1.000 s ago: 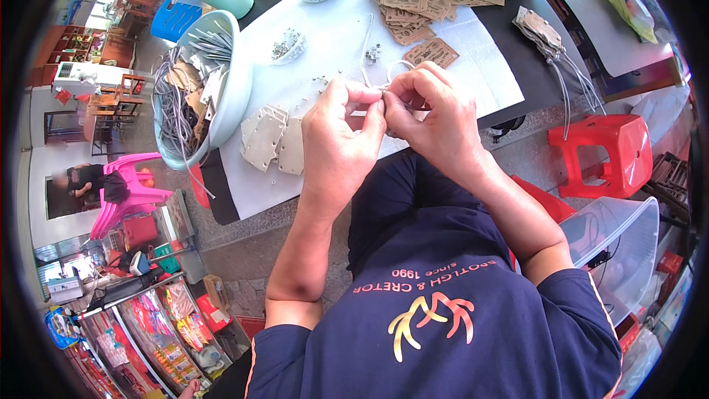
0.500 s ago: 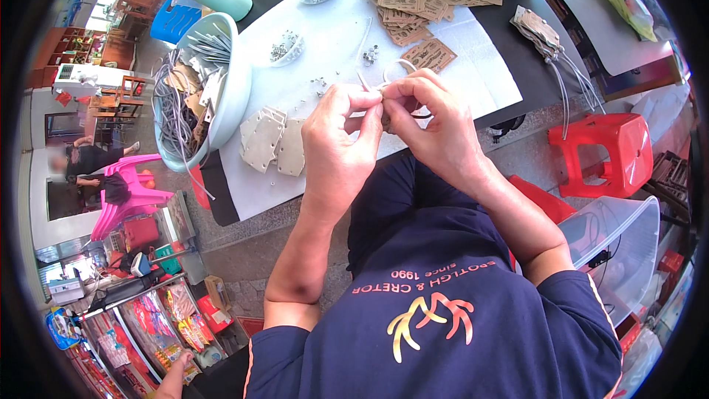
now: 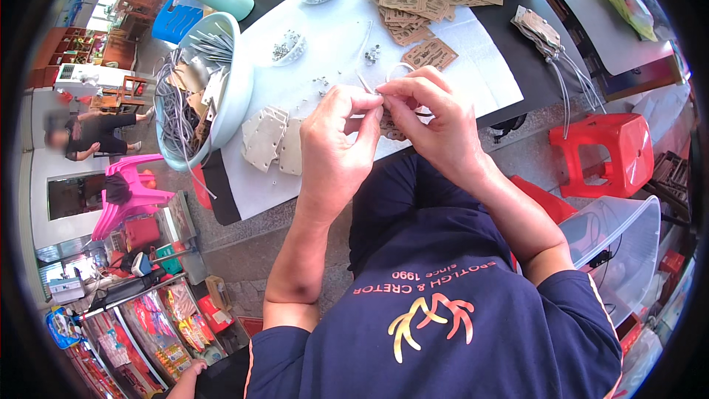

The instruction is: Manually thread cord through pre-cut garment/shoe labels and secure with small plastic fasteners.

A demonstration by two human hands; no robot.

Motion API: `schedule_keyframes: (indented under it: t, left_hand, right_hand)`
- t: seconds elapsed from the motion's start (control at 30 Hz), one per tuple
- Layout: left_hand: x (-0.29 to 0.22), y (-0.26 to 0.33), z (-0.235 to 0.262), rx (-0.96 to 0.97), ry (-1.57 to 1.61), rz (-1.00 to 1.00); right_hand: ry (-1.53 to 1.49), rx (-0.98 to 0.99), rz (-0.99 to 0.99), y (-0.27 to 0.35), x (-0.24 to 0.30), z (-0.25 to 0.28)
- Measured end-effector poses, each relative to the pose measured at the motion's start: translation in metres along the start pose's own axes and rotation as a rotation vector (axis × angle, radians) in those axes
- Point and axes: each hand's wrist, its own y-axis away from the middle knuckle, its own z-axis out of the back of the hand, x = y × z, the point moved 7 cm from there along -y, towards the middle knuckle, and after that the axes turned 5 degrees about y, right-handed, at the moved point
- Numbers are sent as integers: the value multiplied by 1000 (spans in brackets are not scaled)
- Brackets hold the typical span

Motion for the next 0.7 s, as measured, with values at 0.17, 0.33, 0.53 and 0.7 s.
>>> schedule_keyframes:
  t: [0.17, 0.33, 0.53, 0.7]
  left_hand:
    - [-3, 1, 5, -22, 192, 159]
    - [2, -9, 9, 59, 150, 211]
    - [2, -14, 8, 149, 131, 285]
    - [-25, -25, 11, 226, -355, -93]
  right_hand:
    - [99, -18, 197, -3, 10, 7]
    - [115, 21, 278, -7, 17, 12]
    - [82, 29, 280, -10, 17, 14]
    - [28, 42, 213, -10, 13, 12]
